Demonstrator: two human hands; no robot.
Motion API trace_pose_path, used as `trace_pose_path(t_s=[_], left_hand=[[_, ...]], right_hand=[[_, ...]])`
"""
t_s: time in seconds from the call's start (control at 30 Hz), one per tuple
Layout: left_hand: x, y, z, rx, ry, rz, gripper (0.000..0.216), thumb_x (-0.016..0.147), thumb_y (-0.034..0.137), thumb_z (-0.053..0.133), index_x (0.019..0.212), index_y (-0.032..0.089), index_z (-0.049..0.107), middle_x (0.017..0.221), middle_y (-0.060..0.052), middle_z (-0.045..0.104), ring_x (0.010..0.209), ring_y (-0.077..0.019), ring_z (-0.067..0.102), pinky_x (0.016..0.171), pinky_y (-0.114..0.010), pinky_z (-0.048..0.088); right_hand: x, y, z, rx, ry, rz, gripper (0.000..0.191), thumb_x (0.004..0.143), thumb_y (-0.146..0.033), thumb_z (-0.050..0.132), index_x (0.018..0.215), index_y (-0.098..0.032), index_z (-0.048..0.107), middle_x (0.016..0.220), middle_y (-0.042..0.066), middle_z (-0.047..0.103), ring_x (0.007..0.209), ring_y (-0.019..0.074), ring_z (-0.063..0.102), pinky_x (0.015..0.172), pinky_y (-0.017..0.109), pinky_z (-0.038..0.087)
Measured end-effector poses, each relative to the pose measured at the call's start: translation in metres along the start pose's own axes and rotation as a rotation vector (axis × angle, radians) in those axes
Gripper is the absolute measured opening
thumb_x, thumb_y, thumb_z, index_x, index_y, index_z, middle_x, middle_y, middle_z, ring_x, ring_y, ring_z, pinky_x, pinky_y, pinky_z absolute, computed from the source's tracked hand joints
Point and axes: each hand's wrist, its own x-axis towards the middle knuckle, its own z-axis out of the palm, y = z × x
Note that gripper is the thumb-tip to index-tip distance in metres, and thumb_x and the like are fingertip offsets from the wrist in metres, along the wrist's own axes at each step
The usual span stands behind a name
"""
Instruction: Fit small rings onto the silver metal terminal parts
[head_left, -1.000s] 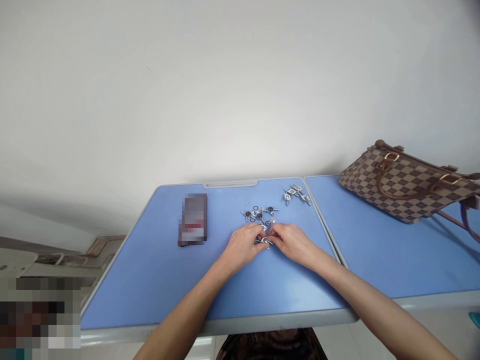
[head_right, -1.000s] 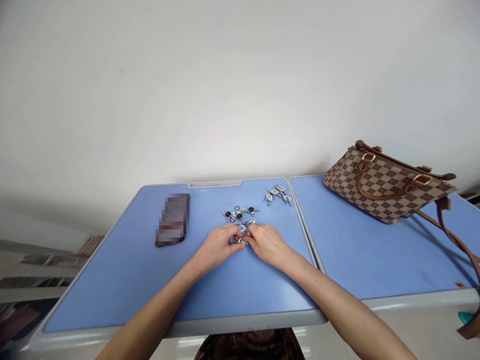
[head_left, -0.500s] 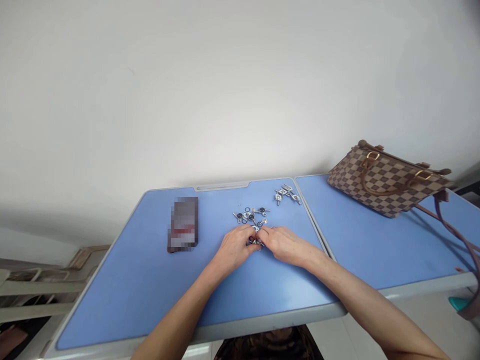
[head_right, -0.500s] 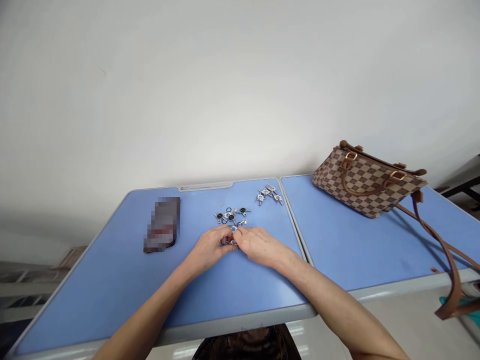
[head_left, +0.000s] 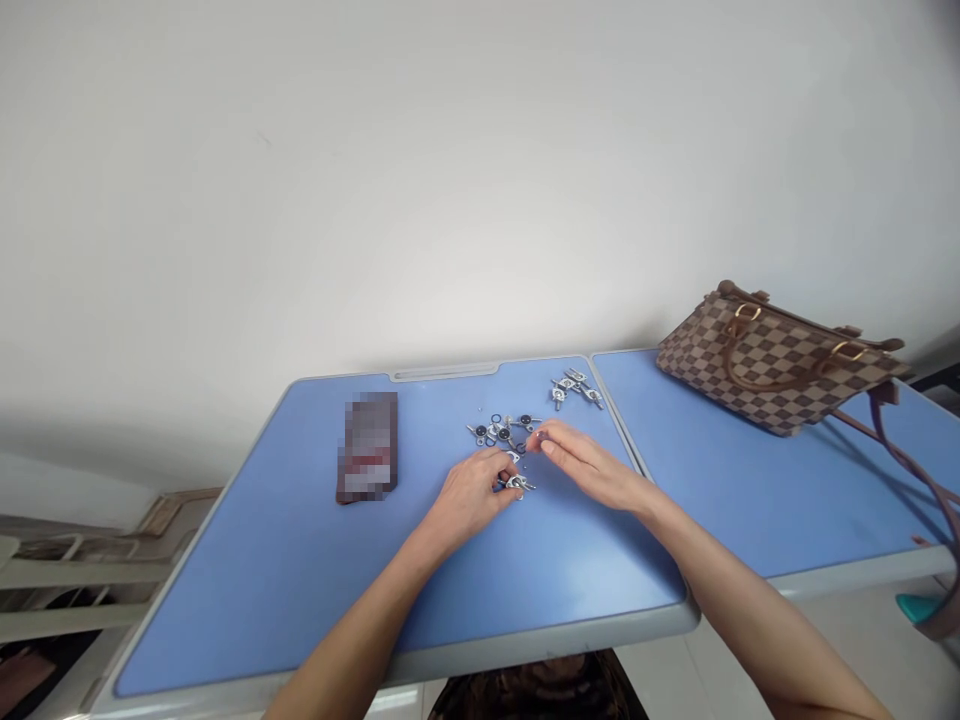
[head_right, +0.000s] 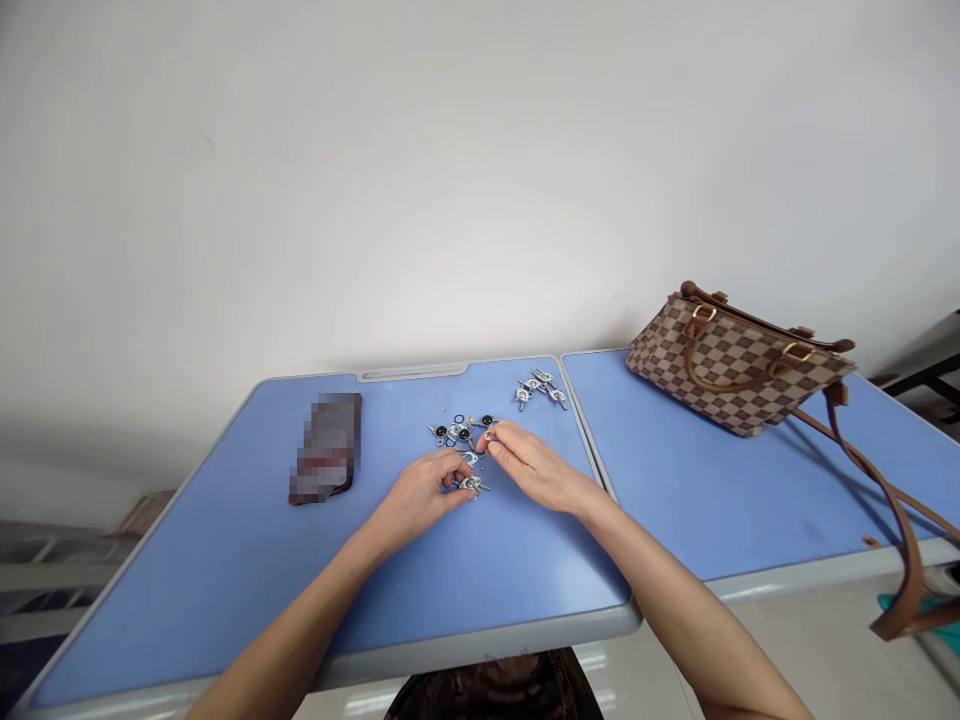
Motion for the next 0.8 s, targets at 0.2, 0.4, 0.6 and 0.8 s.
trace_pose_path(t_s=[0.2,0.4,0.6,0.8], left_hand=[[-0.001,-0.004,0.002,-0.003,0.014,0.072,0.011,0.08,0.021,0.064,0.09,0.023,0.066,0.089,0.001,0.062,0.08,-0.0152,0.058,0.07,-0.025,0.043],[-0.001,-0.005,0.003,-0.034,0.006,0.041,0.01,0.079,0.021,0.065,0.089,0.024,0.068,0.09,0.001,0.063,0.082,-0.0153,0.058,0.071,-0.024,0.044],[0.0,-0.003,0.001,-0.018,0.006,0.04,0.009,0.079,0.023,0.065,0.087,0.023,0.068,0.088,0.0,0.064,0.084,-0.0162,0.058,0.071,-0.025,0.044],[-0.001,-0.001,0.0,0.0,-0.009,0.034,0.007,0.079,0.023,0.065,0.086,0.022,0.068,0.088,0.0,0.064,0.085,-0.0167,0.058,0.07,-0.025,0.043]], right_hand=[[0.003,0.006,0.007,0.076,0.073,-0.016,0.02,0.092,-0.032,0.055,0.098,-0.021,0.07,0.097,0.006,0.064,0.096,0.0186,0.057,0.084,0.032,0.047],[0.002,0.01,0.007,0.205,0.224,0.003,0.017,0.086,-0.032,0.063,0.097,-0.024,0.074,0.099,0.005,0.065,0.092,0.0178,0.06,0.08,0.031,0.048],[0.001,0.005,0.014,0.246,0.207,0.034,0.016,0.084,-0.031,0.064,0.092,-0.021,0.074,0.091,0.004,0.069,0.085,0.017,0.062,0.074,0.029,0.051],[0.002,0.009,0.02,0.244,0.235,0.026,0.014,0.084,-0.031,0.064,0.087,-0.021,0.073,0.092,0.004,0.07,0.086,0.0175,0.064,0.076,0.03,0.052]])
